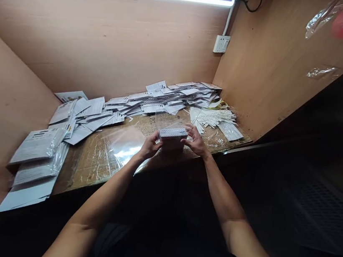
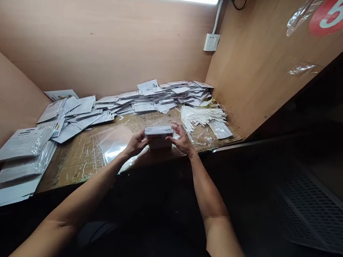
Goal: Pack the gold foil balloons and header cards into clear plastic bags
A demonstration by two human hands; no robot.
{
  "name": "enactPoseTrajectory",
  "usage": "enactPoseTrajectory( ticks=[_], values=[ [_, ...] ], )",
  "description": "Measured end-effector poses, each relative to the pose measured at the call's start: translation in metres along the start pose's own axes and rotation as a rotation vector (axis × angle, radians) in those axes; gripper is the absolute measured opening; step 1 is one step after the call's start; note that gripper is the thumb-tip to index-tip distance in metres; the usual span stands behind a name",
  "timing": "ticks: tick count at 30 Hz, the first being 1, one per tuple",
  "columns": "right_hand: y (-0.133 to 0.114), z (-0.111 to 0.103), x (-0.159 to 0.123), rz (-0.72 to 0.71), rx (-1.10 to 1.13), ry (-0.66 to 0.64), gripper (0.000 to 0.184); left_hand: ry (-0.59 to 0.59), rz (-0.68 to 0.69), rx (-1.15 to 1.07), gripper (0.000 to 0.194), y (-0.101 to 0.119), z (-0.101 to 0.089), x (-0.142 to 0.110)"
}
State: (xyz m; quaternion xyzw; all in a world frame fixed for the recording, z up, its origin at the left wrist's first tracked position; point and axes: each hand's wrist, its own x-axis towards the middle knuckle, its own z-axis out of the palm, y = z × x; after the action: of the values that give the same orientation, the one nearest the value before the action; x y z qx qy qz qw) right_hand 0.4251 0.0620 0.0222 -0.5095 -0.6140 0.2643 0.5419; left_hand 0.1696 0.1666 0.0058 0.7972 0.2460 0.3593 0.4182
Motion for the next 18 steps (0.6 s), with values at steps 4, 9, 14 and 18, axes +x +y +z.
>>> enactPoseTrajectory(
  ticks=[4, 9, 14, 18],
  values=[
    [0.004, -0.01, 0.013, -0.012, -0.045, -0.152, 0.029, -0.1, -0.049, 0.121, 0.025, -0.007, -0.003, 0.001],
    [0.007, -0.01, 0.017, 0.007, 0.0, -0.155, 0.026, 0.065, -0.045, -0.103, 0.055, 0.006, -0.01, 0.01],
    [-0.003, -0.012, 0.021, 0.034, -0.018, -0.142, 0.021, 0.014, -0.123, -0.16, 0.034, 0.017, -0.012, 0.015],
    [-0.002, -0.018, 0.021, 0.048, -0.028, -0.181, 0.022, 0.042, -0.15, -0.215, 0.045, 0.019, -0.01, 0.014]
  ],
)
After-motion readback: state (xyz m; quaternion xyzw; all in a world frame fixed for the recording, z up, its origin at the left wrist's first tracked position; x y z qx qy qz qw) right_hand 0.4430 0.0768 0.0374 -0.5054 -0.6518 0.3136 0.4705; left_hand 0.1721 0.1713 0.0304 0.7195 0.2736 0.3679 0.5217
